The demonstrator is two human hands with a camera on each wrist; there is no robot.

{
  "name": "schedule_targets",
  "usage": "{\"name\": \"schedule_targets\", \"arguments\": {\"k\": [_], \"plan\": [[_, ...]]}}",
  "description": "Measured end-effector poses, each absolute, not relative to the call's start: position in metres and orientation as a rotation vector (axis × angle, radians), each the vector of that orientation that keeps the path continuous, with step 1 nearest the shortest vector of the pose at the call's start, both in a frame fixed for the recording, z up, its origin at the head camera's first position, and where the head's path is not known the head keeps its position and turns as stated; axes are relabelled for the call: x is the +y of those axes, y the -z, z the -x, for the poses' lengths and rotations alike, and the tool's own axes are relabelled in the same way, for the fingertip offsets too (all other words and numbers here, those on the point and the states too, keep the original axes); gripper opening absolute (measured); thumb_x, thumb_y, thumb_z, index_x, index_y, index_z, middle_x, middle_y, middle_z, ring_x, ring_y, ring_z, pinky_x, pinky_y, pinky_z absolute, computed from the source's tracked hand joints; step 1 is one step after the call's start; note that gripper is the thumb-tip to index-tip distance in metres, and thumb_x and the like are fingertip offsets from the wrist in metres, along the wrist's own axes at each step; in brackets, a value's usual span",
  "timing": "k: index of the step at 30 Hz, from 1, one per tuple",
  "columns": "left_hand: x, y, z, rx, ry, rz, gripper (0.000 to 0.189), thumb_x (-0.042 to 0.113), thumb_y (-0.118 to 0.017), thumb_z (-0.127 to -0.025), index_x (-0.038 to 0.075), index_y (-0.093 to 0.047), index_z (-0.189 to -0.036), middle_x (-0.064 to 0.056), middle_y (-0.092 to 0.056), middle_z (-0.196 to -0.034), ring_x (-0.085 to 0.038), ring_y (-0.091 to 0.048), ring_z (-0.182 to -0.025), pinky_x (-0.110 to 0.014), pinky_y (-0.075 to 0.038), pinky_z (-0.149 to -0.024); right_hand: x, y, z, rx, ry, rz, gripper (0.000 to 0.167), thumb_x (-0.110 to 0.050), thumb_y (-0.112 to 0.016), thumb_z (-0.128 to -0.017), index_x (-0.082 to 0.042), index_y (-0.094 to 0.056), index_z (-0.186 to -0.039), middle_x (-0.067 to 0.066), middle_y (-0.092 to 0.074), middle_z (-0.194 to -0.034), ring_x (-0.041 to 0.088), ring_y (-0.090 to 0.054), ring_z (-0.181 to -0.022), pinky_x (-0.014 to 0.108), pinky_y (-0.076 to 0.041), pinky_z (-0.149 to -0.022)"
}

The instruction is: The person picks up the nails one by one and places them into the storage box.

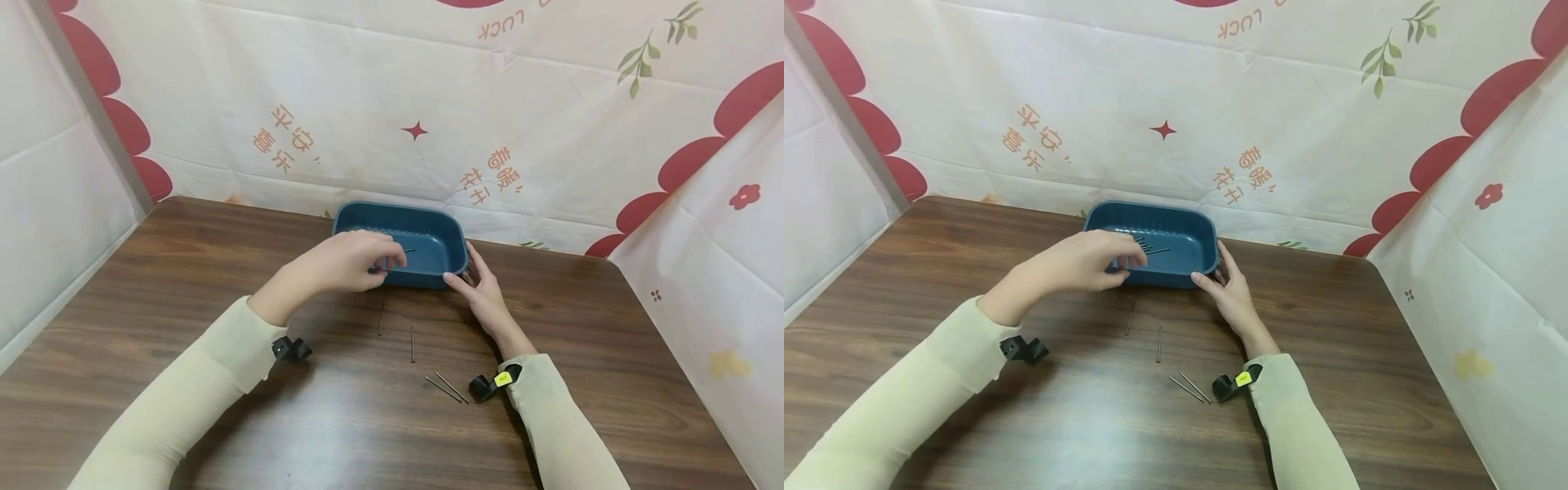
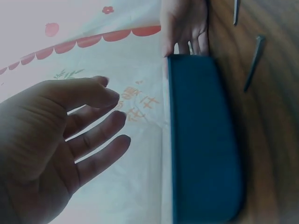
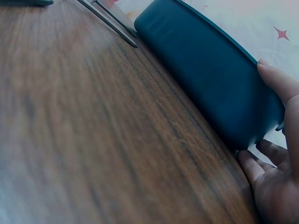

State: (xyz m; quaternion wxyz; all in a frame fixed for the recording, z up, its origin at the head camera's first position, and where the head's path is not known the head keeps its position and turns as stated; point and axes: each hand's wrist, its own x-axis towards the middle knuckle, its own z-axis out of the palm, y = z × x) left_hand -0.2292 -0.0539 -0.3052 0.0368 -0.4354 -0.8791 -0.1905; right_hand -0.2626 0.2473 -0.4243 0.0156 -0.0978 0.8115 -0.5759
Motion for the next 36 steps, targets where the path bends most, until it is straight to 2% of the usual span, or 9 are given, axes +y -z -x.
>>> {"name": "schedule_targets", "arguments": {"k": [7,14,20,25,36], "plan": [[-0.054,0.326,0.221,-2.705,0.698,1.433,0.02,0.01,-0.068,-0.09,0.016,-0.071,-0.109,0.0,-0.07,-0.102,-0.016,-0.064,-0.093,-0.029,-0.053,-0.085,0.248,0.424,0.262,2.526,1.79,0.305,0.083,-0.027,-0.067,-0.097,-0.032,-0.016,-0.162,0.003,-0.024,-0.168,0.023,-0.024,-0.156,0.045,-0.023,-0.126],[-0.055,0.343,0.22,-2.778,0.753,1.441,0.022,0.013,-0.071,-0.089,0.015,-0.071,-0.112,-0.004,-0.071,-0.11,-0.022,-0.066,-0.1,-0.033,-0.053,-0.089,0.245,0.422,0.264,2.531,1.79,0.327,0.083,-0.027,-0.067,-0.097,-0.03,-0.017,-0.163,0.003,-0.025,-0.168,0.022,-0.025,-0.156,0.045,-0.023,-0.126],[-0.055,0.353,0.224,-2.878,0.709,1.437,0.029,0.002,-0.065,-0.089,0.012,-0.071,-0.115,-0.003,-0.07,-0.111,-0.021,-0.065,-0.099,-0.032,-0.052,-0.088,0.243,0.422,0.265,2.512,1.811,0.319,0.082,-0.025,-0.067,-0.097,-0.03,-0.017,-0.163,0.004,-0.026,-0.168,0.022,-0.026,-0.156,0.045,-0.023,-0.127],[-0.051,0.363,0.225,-2.949,0.688,1.443,0.037,-0.007,-0.057,-0.086,0.015,-0.072,-0.112,-0.001,-0.069,-0.11,-0.019,-0.063,-0.101,-0.033,-0.051,-0.09,0.243,0.422,0.265,2.51,1.816,0.308,0.083,-0.026,-0.067,-0.097,-0.029,-0.017,-0.163,0.004,-0.026,-0.168,0.022,-0.026,-0.156,0.044,-0.023,-0.127],[-0.044,0.376,0.226,-2.956,0.567,1.476,0.033,-0.002,-0.063,-0.086,0.02,-0.073,-0.108,0.004,-0.069,-0.114,-0.017,-0.062,-0.107,-0.037,-0.05,-0.097,0.246,0.424,0.265,2.512,1.813,0.288,0.083,-0.027,-0.068,-0.097,-0.03,-0.017,-0.163,0.001,-0.024,-0.168,0.021,-0.025,-0.156,0.043,-0.023,-0.127]]}}
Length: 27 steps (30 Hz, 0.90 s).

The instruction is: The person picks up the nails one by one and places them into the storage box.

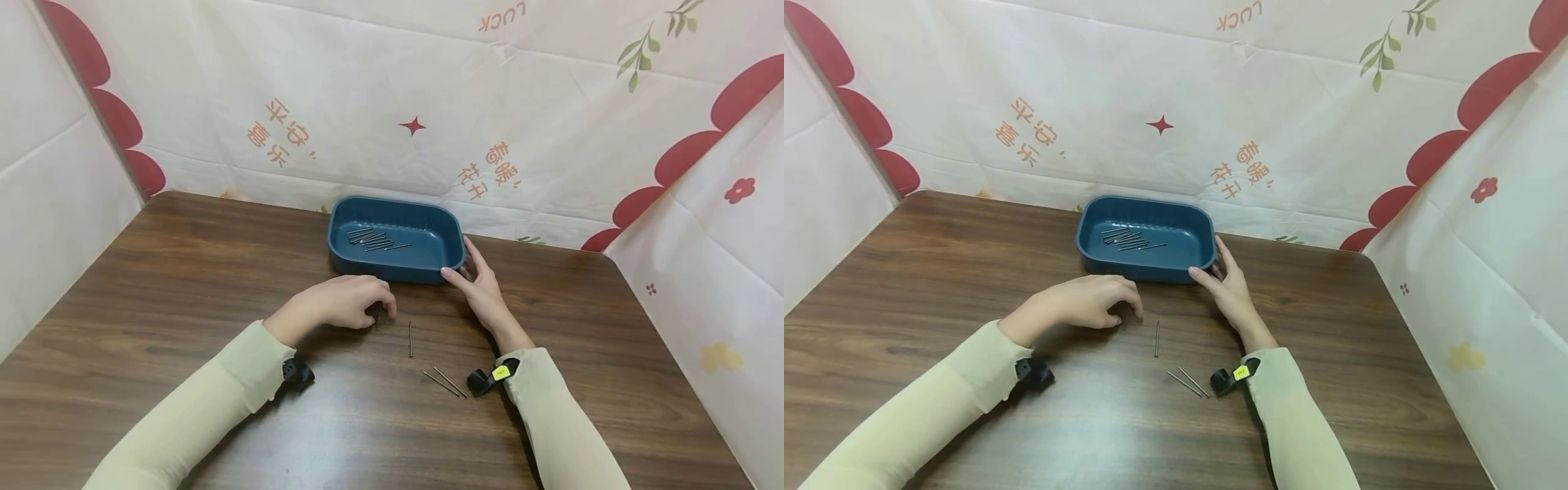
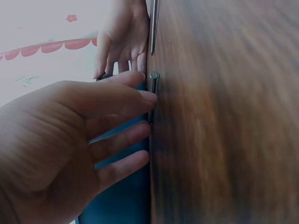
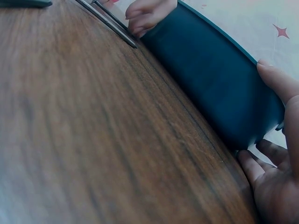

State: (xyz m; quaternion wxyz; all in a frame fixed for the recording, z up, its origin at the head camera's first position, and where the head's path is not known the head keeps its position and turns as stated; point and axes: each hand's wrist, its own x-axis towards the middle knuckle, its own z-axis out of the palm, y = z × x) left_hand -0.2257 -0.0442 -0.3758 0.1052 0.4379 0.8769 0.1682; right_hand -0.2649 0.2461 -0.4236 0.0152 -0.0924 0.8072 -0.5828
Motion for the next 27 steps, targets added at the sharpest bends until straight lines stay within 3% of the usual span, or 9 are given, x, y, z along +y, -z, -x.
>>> {"name": "schedule_targets", "arguments": {"k": [10,18,27], "plan": [[-0.0399,0.3792,0.2224,2.676,-0.357,-1.289,0.025,0.004,-0.067,-0.083,0.023,-0.074,-0.098,0.005,-0.065,-0.095,-0.014,-0.056,-0.095,-0.031,-0.048,-0.082,0.2468,0.4255,0.2652,2.52,1.814,0.301,0.083,-0.026,-0.068,-0.097,-0.03,-0.018,-0.162,0.001,-0.025,-0.168,0.021,-0.025,-0.156,0.044,-0.023,-0.127],[-0.0402,0.3795,0.2219,2.699,-0.323,-1.305,0.019,0.006,-0.069,-0.081,0.021,-0.072,-0.091,0.004,-0.064,-0.087,-0.014,-0.055,-0.089,-0.03,-0.046,-0.081,0.2464,0.4248,0.2648,2.524,1.815,0.319,0.083,-0.027,-0.068,-0.097,-0.03,-0.017,-0.162,0.002,-0.024,-0.169,0.023,-0.025,-0.156,0.046,-0.023,-0.126],[-0.0389,0.379,0.2224,2.668,-0.349,-1.22,0.017,0.006,-0.067,-0.081,0.02,-0.07,-0.089,0.007,-0.06,-0.077,-0.006,-0.054,-0.07,-0.024,-0.044,-0.064,0.246,0.4231,0.2643,2.523,1.811,0.307,0.083,-0.026,-0.068,-0.097,-0.03,-0.017,-0.163,0.0,-0.025,-0.168,0.021,-0.026,-0.156,0.044,-0.023,-0.126]]}}
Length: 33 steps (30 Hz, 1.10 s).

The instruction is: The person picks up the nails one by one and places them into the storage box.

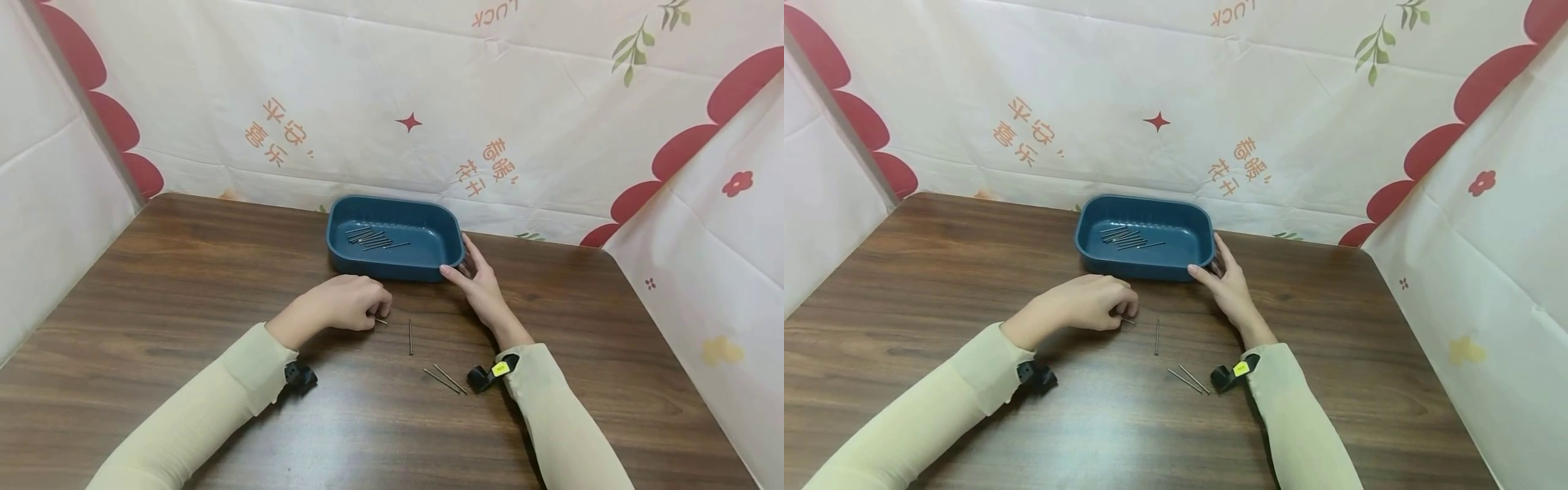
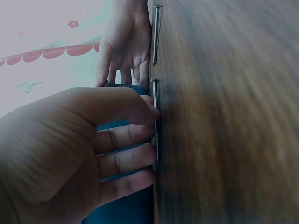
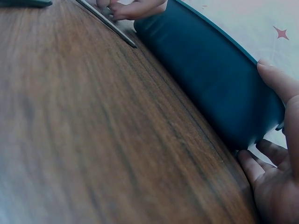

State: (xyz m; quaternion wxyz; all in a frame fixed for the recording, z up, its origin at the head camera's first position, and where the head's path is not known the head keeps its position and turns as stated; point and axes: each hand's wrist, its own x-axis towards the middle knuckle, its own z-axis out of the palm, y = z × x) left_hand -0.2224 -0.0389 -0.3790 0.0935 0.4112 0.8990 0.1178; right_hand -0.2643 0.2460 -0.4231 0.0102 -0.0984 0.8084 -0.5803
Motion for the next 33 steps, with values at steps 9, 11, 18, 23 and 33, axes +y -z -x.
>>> {"name": "schedule_targets", "arguments": {"k": [9,11,18,23,33], "plan": [[-0.0386,0.3774,0.2224,2.655,-0.368,-1.183,0.022,0.005,-0.067,-0.081,0.018,-0.069,-0.098,0.004,-0.063,-0.081,-0.007,-0.056,-0.072,-0.027,-0.047,-0.068,0.2462,0.4239,0.2668,2.512,1.832,0.323,0.082,-0.024,-0.067,-0.097,-0.03,-0.018,-0.162,-0.001,-0.024,-0.168,0.021,-0.026,-0.156,0.044,-0.023,-0.126],[-0.0381,0.3771,0.2216,2.654,-0.355,-1.177,0.025,0.004,-0.065,-0.081,0.019,-0.069,-0.1,0.004,-0.063,-0.083,-0.008,-0.056,-0.074,-0.027,-0.048,-0.069,0.2462,0.4245,0.267,2.516,1.829,0.324,0.082,-0.024,-0.067,-0.097,-0.029,-0.018,-0.162,-0.001,-0.024,-0.168,0.021,-0.026,-0.156,0.044,-0.023,-0.126],[-0.0338,0.3762,0.2183,2.661,-0.312,-1.191,0.027,-0.001,-0.064,-0.082,0.018,-0.068,-0.1,0.004,-0.062,-0.087,-0.01,-0.055,-0.078,-0.029,-0.048,-0.071,0.2462,0.4249,0.2657,2.522,1.822,0.325,0.082,-0.025,-0.067,-0.097,-0.029,-0.018,-0.162,-0.001,-0.024,-0.169,0.021,-0.025,-0.156,0.044,-0.023,-0.127],[-0.032,0.375,0.2181,2.666,-0.283,-1.192,0.026,-0.003,-0.064,-0.083,0.016,-0.067,-0.1,0.003,-0.063,-0.088,-0.011,-0.055,-0.078,-0.029,-0.048,-0.071,0.2459,0.4239,0.2654,2.519,1.822,0.316,0.082,-0.026,-0.068,-0.097,-0.029,-0.018,-0.162,-0.001,-0.024,-0.169,0.021,-0.025,-0.156,0.044,-0.023,-0.127],[-0.0316,0.379,0.2199,2.733,-0.28,-1.196,0.022,-0.002,-0.067,-0.079,0.014,-0.067,-0.093,0.004,-0.059,-0.082,-0.011,-0.053,-0.075,-0.028,-0.045,-0.067,0.246,0.4248,0.2659,2.526,1.811,0.307,0.082,-0.026,-0.068,-0.097,-0.03,-0.018,-0.162,-0.001,-0.024,-0.169,0.021,-0.025,-0.156,0.044,-0.023,-0.127]]}}
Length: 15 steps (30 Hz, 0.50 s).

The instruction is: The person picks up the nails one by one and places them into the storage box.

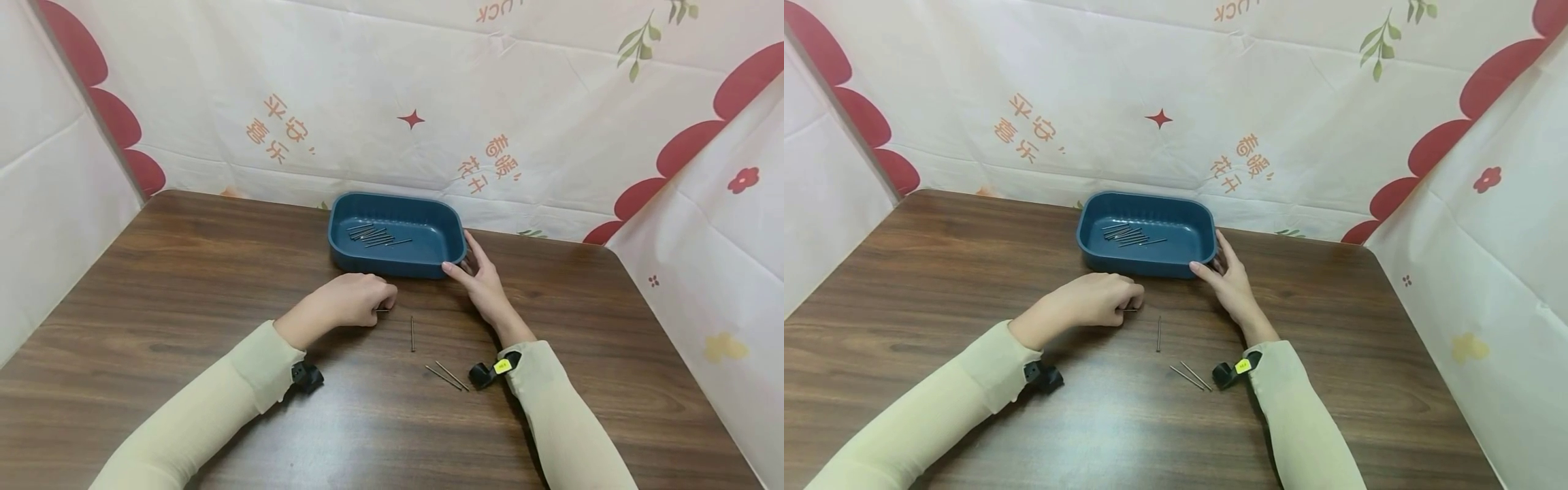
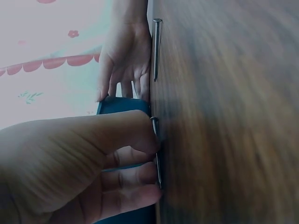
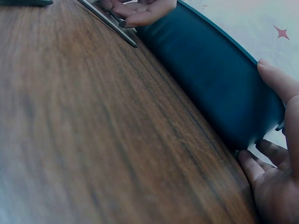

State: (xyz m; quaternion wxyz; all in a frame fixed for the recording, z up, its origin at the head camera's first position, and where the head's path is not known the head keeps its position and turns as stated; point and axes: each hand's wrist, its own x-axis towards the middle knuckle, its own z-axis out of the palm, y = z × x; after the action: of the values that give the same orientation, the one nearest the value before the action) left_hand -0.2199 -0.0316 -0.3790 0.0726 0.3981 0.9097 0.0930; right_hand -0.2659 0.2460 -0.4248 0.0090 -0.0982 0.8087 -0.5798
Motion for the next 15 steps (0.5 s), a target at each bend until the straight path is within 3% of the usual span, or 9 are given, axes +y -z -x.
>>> {"name": "schedule_targets", "arguments": {"k": [15], "plan": [[-0.0348,0.3754,0.2248,2.692,-0.363,-1.225,0.023,-0.005,-0.063,-0.079,0.01,-0.067,-0.095,-0.001,-0.06,-0.083,-0.012,-0.052,-0.075,-0.026,-0.045,-0.068,0.246,0.4253,0.2662,2.525,1.816,0.319,0.082,-0.025,-0.067,-0.097,-0.029,-0.017,-0.163,0.001,-0.024,-0.169,0.022,-0.025,-0.156,0.045,-0.022,-0.127]]}}
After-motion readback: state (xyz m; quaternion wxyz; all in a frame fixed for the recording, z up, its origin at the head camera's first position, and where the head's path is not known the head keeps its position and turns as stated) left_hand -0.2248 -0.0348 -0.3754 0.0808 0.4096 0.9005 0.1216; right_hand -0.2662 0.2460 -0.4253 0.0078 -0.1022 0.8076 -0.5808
